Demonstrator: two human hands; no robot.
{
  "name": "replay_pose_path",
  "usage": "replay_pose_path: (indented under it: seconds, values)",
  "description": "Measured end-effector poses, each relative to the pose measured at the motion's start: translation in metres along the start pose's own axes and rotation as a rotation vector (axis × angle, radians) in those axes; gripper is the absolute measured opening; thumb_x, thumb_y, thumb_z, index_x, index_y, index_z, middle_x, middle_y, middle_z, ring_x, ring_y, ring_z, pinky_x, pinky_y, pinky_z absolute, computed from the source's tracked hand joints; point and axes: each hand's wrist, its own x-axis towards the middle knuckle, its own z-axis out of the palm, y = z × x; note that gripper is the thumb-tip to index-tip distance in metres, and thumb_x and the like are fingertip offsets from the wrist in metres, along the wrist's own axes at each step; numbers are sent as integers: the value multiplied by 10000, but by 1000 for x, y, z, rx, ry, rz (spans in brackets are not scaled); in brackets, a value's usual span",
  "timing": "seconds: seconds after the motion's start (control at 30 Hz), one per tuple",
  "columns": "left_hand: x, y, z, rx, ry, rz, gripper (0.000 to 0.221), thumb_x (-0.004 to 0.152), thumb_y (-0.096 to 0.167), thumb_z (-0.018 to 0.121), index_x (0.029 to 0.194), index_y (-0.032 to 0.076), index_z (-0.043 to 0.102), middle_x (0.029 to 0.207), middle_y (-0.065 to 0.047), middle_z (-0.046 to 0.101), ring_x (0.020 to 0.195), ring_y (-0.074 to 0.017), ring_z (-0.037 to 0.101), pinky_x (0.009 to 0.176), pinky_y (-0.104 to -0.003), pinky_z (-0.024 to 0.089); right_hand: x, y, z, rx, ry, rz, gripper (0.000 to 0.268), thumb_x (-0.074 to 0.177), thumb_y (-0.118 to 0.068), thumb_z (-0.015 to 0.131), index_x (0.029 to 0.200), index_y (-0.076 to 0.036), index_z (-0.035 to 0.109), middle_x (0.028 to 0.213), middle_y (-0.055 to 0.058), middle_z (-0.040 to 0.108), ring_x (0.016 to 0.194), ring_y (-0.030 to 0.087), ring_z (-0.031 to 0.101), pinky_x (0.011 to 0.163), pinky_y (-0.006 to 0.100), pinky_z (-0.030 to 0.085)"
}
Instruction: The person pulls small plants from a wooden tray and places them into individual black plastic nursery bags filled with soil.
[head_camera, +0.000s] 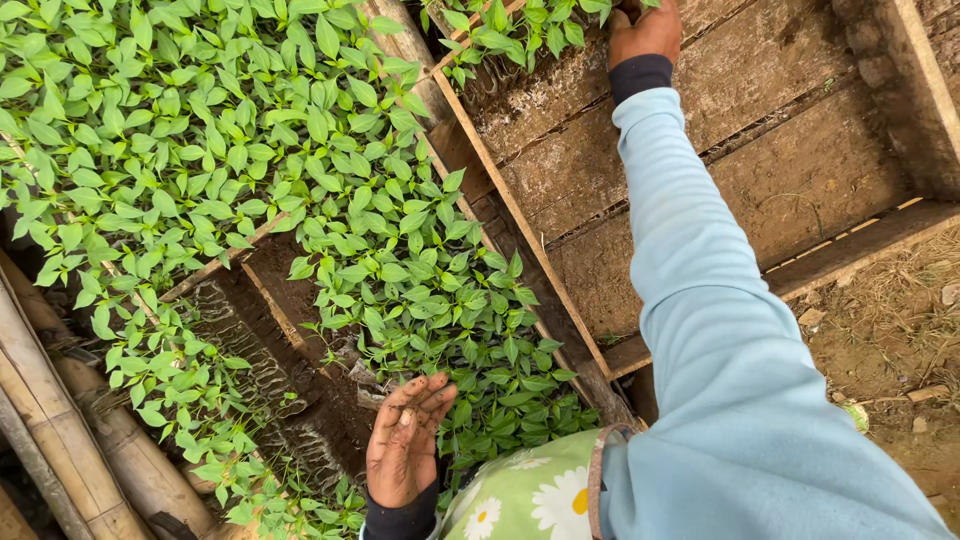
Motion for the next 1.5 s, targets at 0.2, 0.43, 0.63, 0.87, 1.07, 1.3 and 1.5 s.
replay_pose_path:
  seconds: [0.2, 0.43, 0.63, 0.87, 1.07, 1.3, 1.5]
  values:
    - [-4, 5, 4, -7, 1, 20, 404, 1009, 169, 546, 1335, -69, 524, 1332, -337, 578, 1192, -495, 615, 1053, -575, 523, -21, -7, -6, -3, -68, -24, 194, 762, -107, 874, 885, -114, 725, 918, 62, 729, 859, 231, 728, 797, 339, 633]
    - [-6, 8, 6, 0, 7, 45, 400, 992, 160, 565, 1312, -80, 545, 1304, -333, 609, 1156, -469, 648, 1043, -565, 504, -24, 5, 8, -201, -88, -148, 292, 751, -208, 928, 925, -115, 713, 951, 52, 615, 943, 263, 553, 840, 360, 491]
    - [-7, 12, 8, 2, -5, 48, 399, 995, 147, 551, 1318, -85, 537, 1316, -337, 601, 1167, -464, 641, 1057, -563, 492, -22, 0, 11, -207, -8, -145, 332, 693, -214, 940, 765, -171, 618, 858, 27, 627, 870, 274, 563, 767, 404, 492]
    - [-6, 12, 10, -19, -2, 69, 386, 983, 137, 557, 1292, -93, 546, 1290, -346, 613, 1149, -457, 651, 1050, -549, 495, -31, 2, 12, -188, 17, -252, 219, 705, -132, 907, 858, -110, 752, 883, 86, 696, 903, 330, 566, 793, 444, 521]
    - [-8, 8, 3, -9, -34, 77, 380, 1010, 139, 527, 1304, -102, 540, 1311, -342, 597, 1180, -468, 632, 1055, -541, 511, -53, -46, -5, -277, -240, 10, 371, 843, -286, 880, 1151, -139, 736, 1307, 154, 611, 1329, 490, 351, 1107, 633, 243]
    - [-8, 4, -1, -39, -6, 66, 373, 1003, 143, 535, 1294, -89, 542, 1309, -331, 606, 1177, -452, 640, 1054, -526, 502, -50, -22, 16, -375, -54, -181, 334, 737, -322, 908, 964, -153, 731, 1028, 59, 701, 1001, 342, 516, 831, 564, 439]
    - [-9, 2, -3, -48, -6, 61, 361, 999, 151, 538, 1283, -71, 540, 1310, -340, 601, 1178, -445, 642, 1064, -518, 492, -51, -34, 10, -302, -23, -112, 289, 683, -216, 932, 860, -129, 720, 970, 38, 706, 1023, 344, 547, 895, 597, 423]
